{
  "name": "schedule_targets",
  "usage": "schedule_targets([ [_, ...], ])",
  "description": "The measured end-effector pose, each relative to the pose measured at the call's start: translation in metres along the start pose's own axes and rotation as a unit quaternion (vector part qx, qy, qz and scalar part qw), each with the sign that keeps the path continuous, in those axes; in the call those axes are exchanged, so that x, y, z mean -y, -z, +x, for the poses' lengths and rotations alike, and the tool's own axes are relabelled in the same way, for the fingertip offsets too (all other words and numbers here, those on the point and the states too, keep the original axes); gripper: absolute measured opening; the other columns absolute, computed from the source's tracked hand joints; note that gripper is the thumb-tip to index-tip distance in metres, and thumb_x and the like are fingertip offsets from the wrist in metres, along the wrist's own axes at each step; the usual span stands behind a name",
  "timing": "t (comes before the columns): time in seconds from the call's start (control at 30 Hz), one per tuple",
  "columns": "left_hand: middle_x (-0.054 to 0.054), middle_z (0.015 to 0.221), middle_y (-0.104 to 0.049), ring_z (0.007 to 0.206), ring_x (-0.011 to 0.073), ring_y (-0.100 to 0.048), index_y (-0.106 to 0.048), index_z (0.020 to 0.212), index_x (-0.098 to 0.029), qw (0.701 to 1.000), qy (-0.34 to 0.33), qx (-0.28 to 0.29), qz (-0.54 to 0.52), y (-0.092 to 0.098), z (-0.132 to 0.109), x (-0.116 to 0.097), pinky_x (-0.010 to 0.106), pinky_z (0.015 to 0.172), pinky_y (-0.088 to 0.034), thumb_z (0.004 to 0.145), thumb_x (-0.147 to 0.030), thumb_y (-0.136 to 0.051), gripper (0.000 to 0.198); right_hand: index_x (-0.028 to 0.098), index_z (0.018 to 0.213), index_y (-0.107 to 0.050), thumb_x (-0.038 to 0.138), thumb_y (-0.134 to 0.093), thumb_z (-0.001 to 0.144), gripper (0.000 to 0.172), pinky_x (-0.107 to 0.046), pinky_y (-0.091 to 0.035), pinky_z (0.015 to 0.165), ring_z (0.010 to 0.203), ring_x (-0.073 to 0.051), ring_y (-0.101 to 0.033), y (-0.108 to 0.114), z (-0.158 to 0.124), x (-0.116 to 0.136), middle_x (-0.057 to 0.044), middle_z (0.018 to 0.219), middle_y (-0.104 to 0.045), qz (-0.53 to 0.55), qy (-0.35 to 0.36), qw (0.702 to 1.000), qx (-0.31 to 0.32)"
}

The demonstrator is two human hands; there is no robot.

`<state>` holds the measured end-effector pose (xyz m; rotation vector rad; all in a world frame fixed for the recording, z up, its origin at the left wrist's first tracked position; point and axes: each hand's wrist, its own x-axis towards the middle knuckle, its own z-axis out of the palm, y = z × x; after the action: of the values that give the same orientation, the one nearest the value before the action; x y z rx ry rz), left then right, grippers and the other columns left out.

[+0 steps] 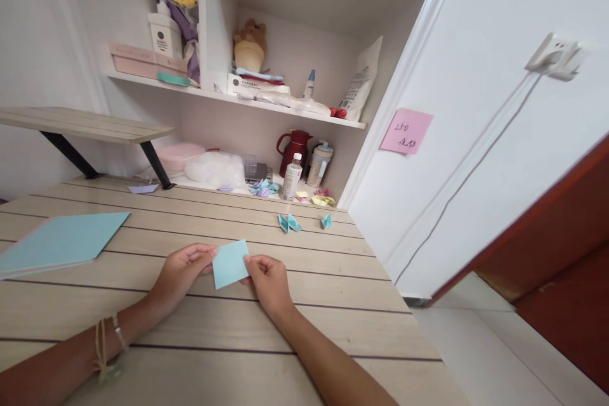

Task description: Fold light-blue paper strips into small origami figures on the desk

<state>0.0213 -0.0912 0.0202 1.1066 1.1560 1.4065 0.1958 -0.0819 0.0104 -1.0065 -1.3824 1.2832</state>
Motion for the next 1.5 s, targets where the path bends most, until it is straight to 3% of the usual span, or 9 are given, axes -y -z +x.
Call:
schedule_targets([
  [0.2,0.009,0.077,-0.071,0.073,0.0217,-0.066,-0.063,0.073,-0.011,0.999,0.034,0.033,-0.017,-0.001,-0.001,-0.002,0.033,0.07,-0.054,0.061,-0.033,-0.071,0.026,0.014,0.066,-0.065,0.047,-0.059,0.07,0.034,-0.025,-0.043,0.051,0.049,-0.015,-0.054,0.012,0.007,-0.002,-0.002,0.052,-0.06,-0.035,0.01,0.999,-0.014],
  [0.43,0.007,0.075,-0.069,0.06,0.0163,-0.063,-0.06,0.094,-0.014,0.977,0.078,0.196,0.024,0.008,-0.001,-0.007,0.027,0.057,-0.05,0.066,-0.035,-0.067,0.036,0.015,0.068,-0.069,0.044,-0.061,0.069,0.031,-0.022,-0.039,0.044,0.045,-0.012,-0.05,0.037,0.006,0.009,0.0,0.05,-0.06,-0.125,-0.003,0.983,0.137],
  [0.53,0.004,0.068,-0.067,0.052,0.0123,-0.059,-0.059,0.093,-0.013,0.97,0.065,0.227,0.05,0.007,-0.003,-0.005,0.022,0.05,-0.046,0.068,-0.036,-0.065,0.034,0.015,0.071,-0.07,0.042,-0.061,0.07,0.028,-0.021,-0.038,0.044,0.046,-0.01,-0.048,0.035,0.001,0.011,0.0,0.052,-0.059,-0.131,-0.005,0.976,0.176],
  [0.73,0.001,0.061,-0.064,0.048,0.0107,-0.055,-0.059,0.081,-0.013,0.978,0.045,0.197,0.058,0.005,-0.002,0.002,0.021,0.048,-0.044,0.068,-0.036,-0.064,0.026,0.015,0.069,-0.068,0.046,-0.06,0.069,0.032,-0.023,-0.04,0.047,0.047,-0.011,-0.049,0.026,0.004,-0.001,0.0,0.053,-0.058,-0.061,-0.008,0.992,0.112],
  [0.87,0.002,0.067,-0.065,0.052,0.0119,-0.058,-0.058,0.091,-0.016,0.968,0.06,0.237,0.049,0.007,-0.003,-0.002,0.024,0.053,-0.047,0.069,-0.035,-0.064,0.03,0.015,0.077,-0.067,0.046,-0.063,0.067,0.033,-0.021,-0.037,0.045,0.045,-0.01,-0.045,0.025,0.009,-0.009,0.001,0.052,-0.056,-0.024,0.013,0.998,0.06],
  [1.03,0.009,0.088,-0.068,0.077,0.0189,-0.063,-0.06,0.104,-0.016,0.953,0.053,0.297,0.029,0.008,-0.005,-0.004,0.03,0.07,-0.049,0.062,-0.027,-0.071,0.044,0.016,0.071,-0.064,0.049,-0.06,0.069,0.033,-0.022,-0.036,0.049,0.051,-0.011,-0.047,0.025,0.009,-0.011,-0.001,0.062,-0.06,-0.006,0.023,0.998,0.055],
  [1.23,0.007,0.077,-0.07,0.07,0.0182,-0.063,-0.067,0.087,-0.013,0.967,0.048,0.24,0.067,0.007,-0.005,0.002,0.029,0.066,-0.05,0.061,-0.028,-0.071,0.03,0.018,0.085,-0.066,0.054,-0.05,0.076,0.04,-0.023,-0.034,0.048,0.051,-0.011,-0.045,0.025,0.006,-0.005,-0.001,0.062,-0.058,-0.059,0.051,0.995,0.069],
  [1.37,0.002,0.06,-0.066,0.056,0.0144,-0.06,-0.066,0.065,-0.015,0.985,0.005,0.159,0.073,0.008,-0.002,0.002,0.023,0.055,-0.048,0.07,-0.034,-0.062,0.02,0.021,0.107,-0.058,0.059,-0.041,0.078,0.051,-0.024,-0.038,0.049,0.048,-0.012,-0.047,0.023,0.004,-0.002,0.0,0.06,-0.055,0.006,0.047,0.995,0.083],
  [1.5,0.0,0.06,-0.066,0.058,0.0154,-0.061,-0.063,0.068,-0.016,0.996,-0.015,0.075,0.056,0.007,0.001,-0.001,0.023,0.057,-0.049,0.07,-0.035,-0.062,0.019,0.027,0.13,-0.032,0.057,-0.047,0.076,0.063,-0.027,-0.043,0.057,0.068,-0.016,-0.056,0.024,0.001,-0.002,-0.008,0.099,-0.061,0.039,0.062,0.991,0.112],
])
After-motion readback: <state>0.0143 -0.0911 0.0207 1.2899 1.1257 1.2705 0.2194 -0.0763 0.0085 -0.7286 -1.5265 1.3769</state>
